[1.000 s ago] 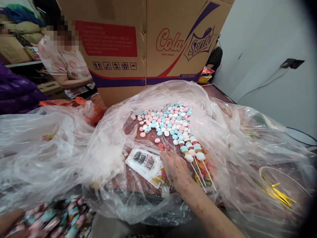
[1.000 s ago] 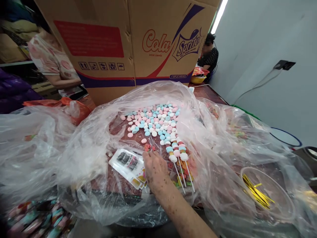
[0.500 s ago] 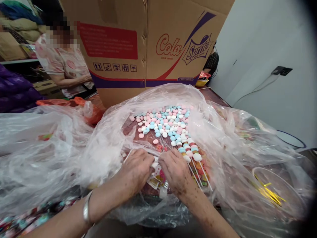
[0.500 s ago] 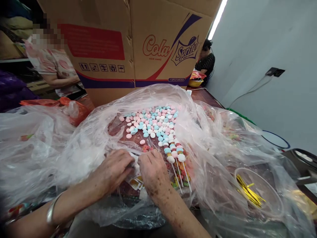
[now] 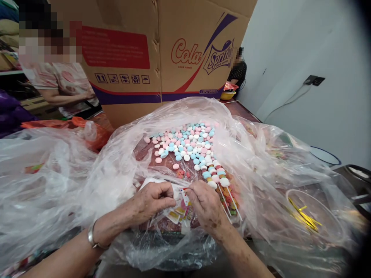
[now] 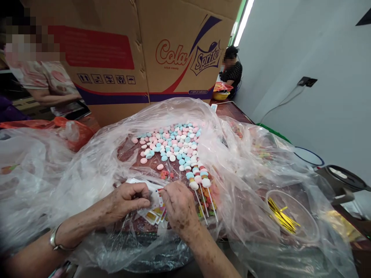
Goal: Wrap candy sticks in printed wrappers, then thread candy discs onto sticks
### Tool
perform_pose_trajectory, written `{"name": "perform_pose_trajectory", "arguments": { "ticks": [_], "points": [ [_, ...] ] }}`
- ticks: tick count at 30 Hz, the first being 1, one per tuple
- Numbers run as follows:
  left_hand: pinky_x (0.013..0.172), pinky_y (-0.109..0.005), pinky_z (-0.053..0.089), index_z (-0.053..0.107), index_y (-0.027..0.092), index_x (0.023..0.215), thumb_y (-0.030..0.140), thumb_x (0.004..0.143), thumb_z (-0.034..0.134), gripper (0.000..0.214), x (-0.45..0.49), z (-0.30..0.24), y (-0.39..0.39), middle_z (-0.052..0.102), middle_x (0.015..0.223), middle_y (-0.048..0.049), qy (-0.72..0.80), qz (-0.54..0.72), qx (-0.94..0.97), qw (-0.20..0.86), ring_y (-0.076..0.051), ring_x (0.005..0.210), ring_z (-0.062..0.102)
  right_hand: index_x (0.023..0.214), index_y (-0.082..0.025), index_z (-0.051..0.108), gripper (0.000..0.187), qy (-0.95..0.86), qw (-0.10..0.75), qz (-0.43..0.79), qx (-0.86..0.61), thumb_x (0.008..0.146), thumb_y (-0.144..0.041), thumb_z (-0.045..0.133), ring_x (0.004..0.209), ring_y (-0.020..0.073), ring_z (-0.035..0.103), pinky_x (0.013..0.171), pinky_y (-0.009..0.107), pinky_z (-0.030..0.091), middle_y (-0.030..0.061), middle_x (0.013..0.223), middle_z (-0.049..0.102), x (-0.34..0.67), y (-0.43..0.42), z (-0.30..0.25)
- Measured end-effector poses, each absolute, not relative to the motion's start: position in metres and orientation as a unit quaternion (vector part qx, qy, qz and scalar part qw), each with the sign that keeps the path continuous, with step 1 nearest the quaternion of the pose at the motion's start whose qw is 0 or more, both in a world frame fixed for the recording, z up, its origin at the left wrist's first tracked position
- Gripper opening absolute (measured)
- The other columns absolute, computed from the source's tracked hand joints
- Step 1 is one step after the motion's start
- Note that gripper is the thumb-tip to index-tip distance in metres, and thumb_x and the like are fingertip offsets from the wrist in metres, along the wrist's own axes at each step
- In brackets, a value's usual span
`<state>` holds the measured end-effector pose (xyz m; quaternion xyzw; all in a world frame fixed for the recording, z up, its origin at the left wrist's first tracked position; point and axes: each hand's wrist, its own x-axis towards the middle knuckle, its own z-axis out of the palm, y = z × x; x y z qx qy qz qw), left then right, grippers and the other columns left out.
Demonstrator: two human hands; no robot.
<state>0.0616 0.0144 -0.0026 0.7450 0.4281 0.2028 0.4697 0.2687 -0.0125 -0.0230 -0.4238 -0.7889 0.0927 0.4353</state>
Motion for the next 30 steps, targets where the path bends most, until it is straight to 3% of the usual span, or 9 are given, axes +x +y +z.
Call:
{"name": "perform_pose_trajectory", "arguments": {
  "ticks": [8, 11, 16, 20, 24, 30],
  "points": [
    [0.055, -0.024, 0.028, 0.047, 0.019, 0.065, 0.041, 0.094, 0.047, 0.037, 0.052, 0.0, 0.006, 0.039, 0.061, 0.0058, 0.363, 0.16, 0.77, 0.499, -0.011, 0.06, 0.036, 0.081, -0.02, 0.058, 0.013, -0.692, 0.405, 0.378, -0.463, 0.092, -0.022, 0.051, 0.062, 0.0119, 0.05, 0.057, 0.022, 0.039, -0.0029, 0.069, 0.056, 0.27, -0.025, -0.018],
    [0.058, -0.024, 0.029, 0.047, 0.019, 0.066, 0.038, 0.096, 0.045, 0.035, 0.053, -0.004, 0.004, 0.04, 0.063, 0.0059, 0.356, 0.156, 0.774, 0.501, -0.012, 0.061, 0.037, 0.071, -0.021, 0.053, 0.024, -0.71, 0.421, 0.325, -0.462, 0.095, -0.027, 0.049, 0.061, 0.0116, 0.047, 0.058, 0.023, 0.036, -0.0034, 0.065, 0.051, 0.271, -0.026, -0.014],
    [0.06, -0.022, 0.033, 0.051, 0.02, 0.077, 0.031, 0.083, 0.065, 0.018, 0.061, -0.014, -0.002, 0.051, 0.07, 0.0064, 0.363, 0.208, 0.701, 0.577, -0.012, 0.066, 0.044, 0.065, -0.021, 0.046, 0.033, -0.714, 0.457, 0.239, -0.475, 0.096, -0.029, 0.047, 0.059, 0.0115, 0.043, 0.057, 0.024, 0.032, -0.0037, 0.061, 0.045, 0.271, -0.026, -0.013],
    [0.063, -0.023, 0.036, 0.057, 0.018, 0.075, 0.036, 0.092, 0.056, 0.025, 0.063, -0.018, -0.002, 0.054, 0.074, 0.0041, 0.374, 0.228, 0.708, 0.554, -0.012, 0.069, 0.047, 0.07, -0.021, 0.049, 0.034, -0.669, 0.433, 0.374, -0.475, 0.098, -0.039, 0.042, 0.054, 0.0105, 0.039, 0.052, 0.023, 0.032, -0.0051, 0.059, 0.042, 0.274, -0.027, -0.01],
    [0.063, -0.023, 0.036, 0.058, 0.019, 0.076, 0.039, 0.095, 0.053, 0.028, 0.058, -0.017, -0.001, 0.052, 0.073, 0.0047, 0.374, 0.226, 0.7, 0.565, -0.012, 0.067, 0.045, 0.087, -0.019, 0.058, 0.019, -0.658, 0.372, 0.464, -0.462, 0.092, -0.037, 0.053, 0.061, 0.0109, 0.044, 0.056, 0.022, 0.035, -0.0042, 0.068, 0.05, 0.28, -0.027, -0.006],
    [0.064, -0.025, 0.04, 0.059, 0.019, 0.084, 0.031, 0.088, 0.061, 0.012, 0.062, -0.019, -0.004, 0.061, 0.076, 0.0024, 0.38, 0.207, 0.686, 0.586, -0.015, 0.071, 0.054, 0.071, -0.02, 0.049, 0.021, -0.731, 0.376, 0.307, -0.481, 0.092, -0.02, 0.049, 0.064, 0.0121, 0.044, 0.059, 0.024, 0.034, -0.003, 0.069, 0.049, 0.281, -0.026, -0.009]
  ]
}}
